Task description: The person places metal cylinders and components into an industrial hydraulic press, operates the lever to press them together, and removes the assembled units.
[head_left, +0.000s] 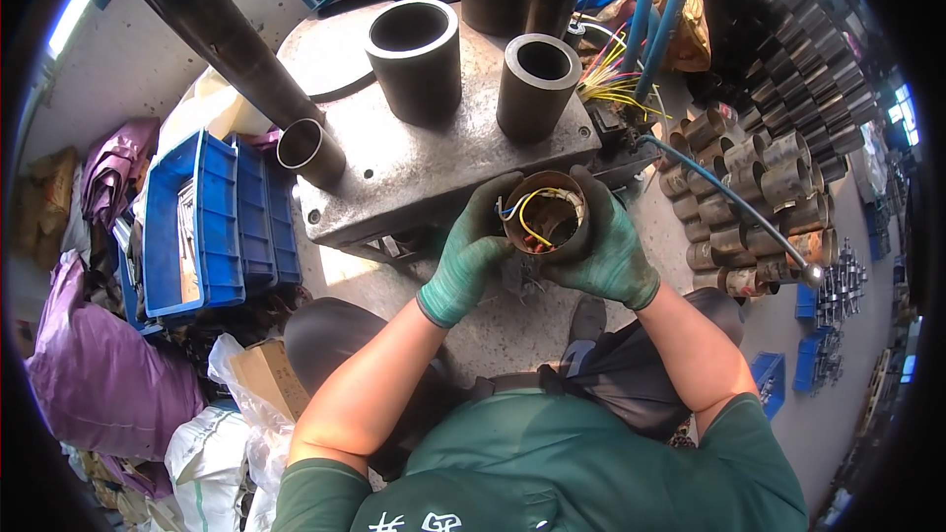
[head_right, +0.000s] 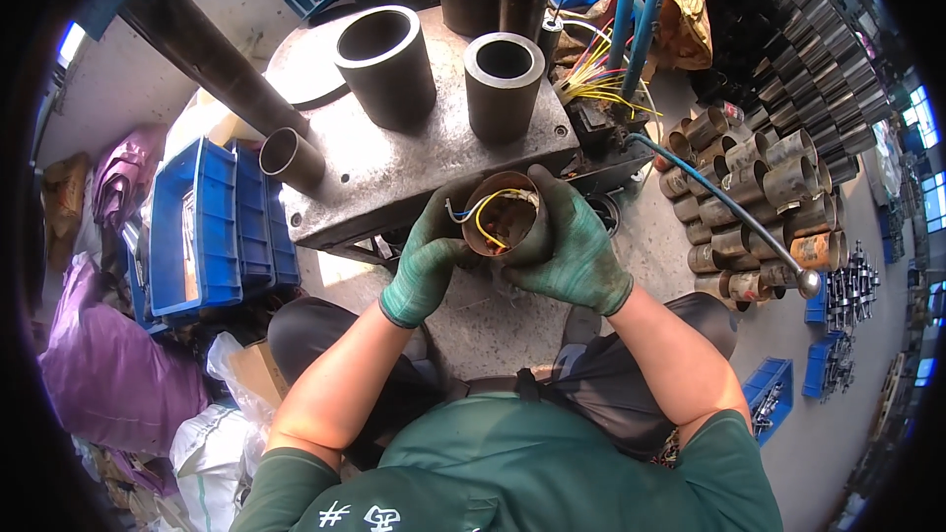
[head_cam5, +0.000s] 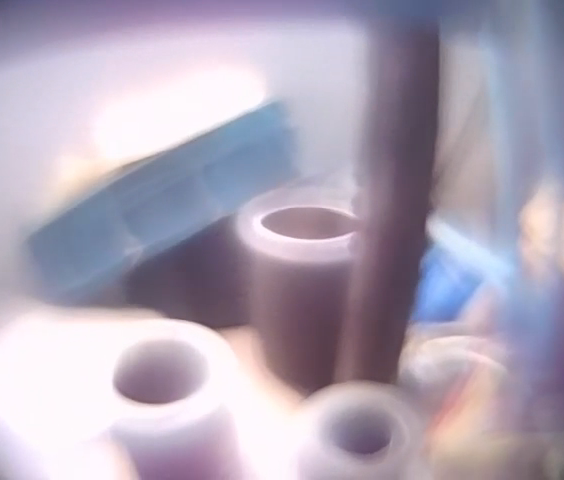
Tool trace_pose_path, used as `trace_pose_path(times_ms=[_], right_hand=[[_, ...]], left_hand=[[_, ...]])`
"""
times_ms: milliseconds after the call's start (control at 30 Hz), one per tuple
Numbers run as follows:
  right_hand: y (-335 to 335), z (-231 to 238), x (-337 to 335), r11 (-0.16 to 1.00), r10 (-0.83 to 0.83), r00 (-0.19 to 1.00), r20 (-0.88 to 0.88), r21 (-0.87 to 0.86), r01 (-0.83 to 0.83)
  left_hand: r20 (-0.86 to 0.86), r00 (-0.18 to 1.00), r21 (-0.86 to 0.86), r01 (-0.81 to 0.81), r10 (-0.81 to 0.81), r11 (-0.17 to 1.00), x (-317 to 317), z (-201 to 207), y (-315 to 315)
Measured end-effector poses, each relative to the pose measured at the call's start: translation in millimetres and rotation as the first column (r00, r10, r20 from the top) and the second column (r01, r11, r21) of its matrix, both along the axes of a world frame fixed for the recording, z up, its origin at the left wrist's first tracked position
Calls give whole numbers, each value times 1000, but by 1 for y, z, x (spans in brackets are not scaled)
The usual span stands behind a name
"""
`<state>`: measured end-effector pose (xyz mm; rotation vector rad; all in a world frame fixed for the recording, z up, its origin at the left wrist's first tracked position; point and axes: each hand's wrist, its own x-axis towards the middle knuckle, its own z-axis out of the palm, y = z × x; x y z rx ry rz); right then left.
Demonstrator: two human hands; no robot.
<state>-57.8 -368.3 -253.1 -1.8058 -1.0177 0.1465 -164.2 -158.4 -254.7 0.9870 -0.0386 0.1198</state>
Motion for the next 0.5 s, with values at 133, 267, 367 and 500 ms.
trace_pose_path(times_ms=[133,267,367,500], right_hand=[[6,13,0,995,61,981,184,-95,-44],[6,11,-1,984,100,964,244,-168,-60],[7,13,-2,988,109,954,278,-137,-73],[7,15,-6,987,135,974,183,-113,-115]], left_hand=[[-42,999,-80,-4,1,997,2,-1,0],[-127,992,168,-4,26,986,1,-2,-4],[-152,987,185,-29,57,982,2,-3,-6],[-218,962,38,-157,162,987,4,-18,-7]])
